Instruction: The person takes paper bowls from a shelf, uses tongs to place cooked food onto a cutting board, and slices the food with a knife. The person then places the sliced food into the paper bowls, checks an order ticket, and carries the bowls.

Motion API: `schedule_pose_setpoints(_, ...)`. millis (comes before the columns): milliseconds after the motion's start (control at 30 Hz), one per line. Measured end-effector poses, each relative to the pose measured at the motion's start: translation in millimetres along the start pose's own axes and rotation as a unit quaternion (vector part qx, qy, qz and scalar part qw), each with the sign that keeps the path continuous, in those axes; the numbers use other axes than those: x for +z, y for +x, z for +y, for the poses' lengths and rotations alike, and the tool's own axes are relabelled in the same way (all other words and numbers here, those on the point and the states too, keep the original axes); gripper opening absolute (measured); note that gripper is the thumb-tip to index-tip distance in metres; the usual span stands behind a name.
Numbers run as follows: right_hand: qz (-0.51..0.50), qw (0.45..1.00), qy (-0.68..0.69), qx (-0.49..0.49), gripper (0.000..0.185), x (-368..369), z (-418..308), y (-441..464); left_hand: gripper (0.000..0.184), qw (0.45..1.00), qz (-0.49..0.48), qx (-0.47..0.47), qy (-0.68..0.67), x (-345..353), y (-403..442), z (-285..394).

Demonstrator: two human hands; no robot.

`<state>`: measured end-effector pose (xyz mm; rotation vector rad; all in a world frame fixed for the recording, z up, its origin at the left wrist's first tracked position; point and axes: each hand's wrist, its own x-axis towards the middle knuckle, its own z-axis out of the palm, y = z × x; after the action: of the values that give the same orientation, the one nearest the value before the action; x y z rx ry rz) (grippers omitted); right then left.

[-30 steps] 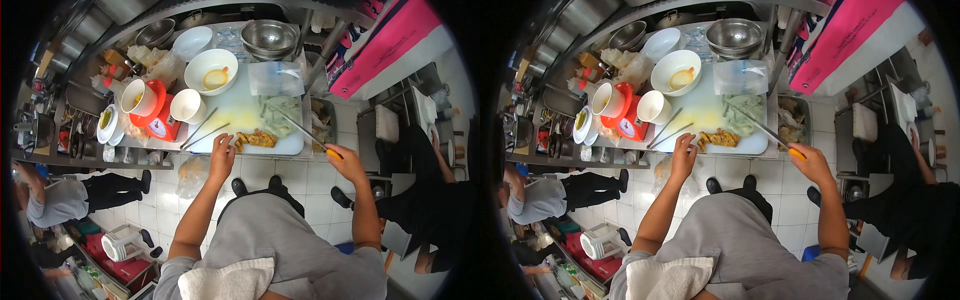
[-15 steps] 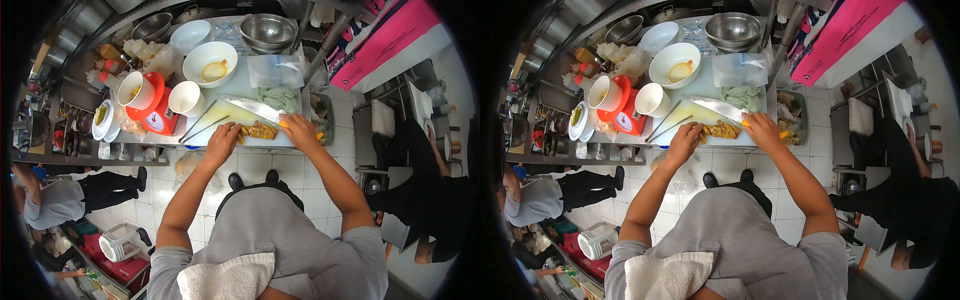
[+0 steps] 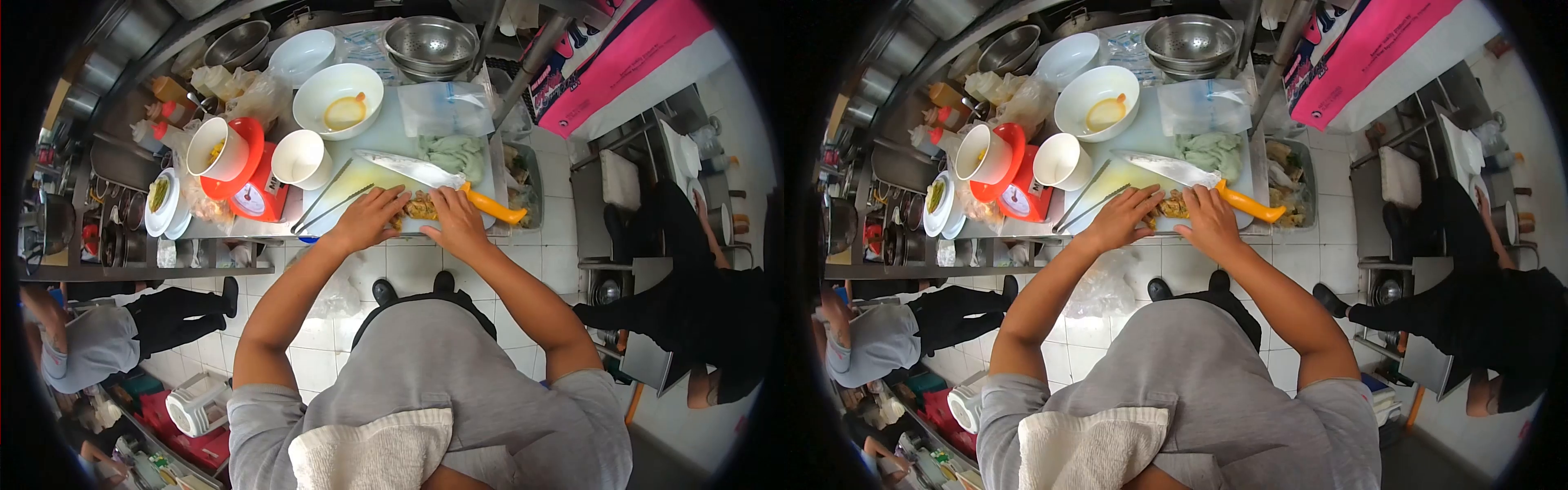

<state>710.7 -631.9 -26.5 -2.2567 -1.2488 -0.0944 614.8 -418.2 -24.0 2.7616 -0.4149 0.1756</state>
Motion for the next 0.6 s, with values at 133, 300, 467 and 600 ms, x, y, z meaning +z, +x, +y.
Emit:
schedule_pose_setpoints(133, -0.001, 0.998, -0.064, 0.008, 0.066, 4.7, -1.1, 6.9, 0.077, 0.999, -0.023, -0.003, -0.024, -3.5, 3.3, -7.9)
schedule_pose_setpoints(300, -0.053, 0.995, -0.077, 0.022, 0.064, 0.9, 0.9, 11.2, 0.073, 0.999, -0.02, 0.006, -0.036, -6.9, -0.3, -19.4)
schedule_pose_setpoints(467, -0.086, 0.992, -0.032, 0.091, 0.053, -30.2, 5.7, 12.2, 0.071, 0.998, -0.047, 0.005, -0.029, -7.6, 0.8, -20.4)
schedule_pose_setpoints(600, -0.117, 0.968, 0.033, 0.22, 0.039, -50.1, 27.8, -6.6, 0.071, 0.999, -0.028, 0.012, -0.027, -8.2, 0.2, -19.8)
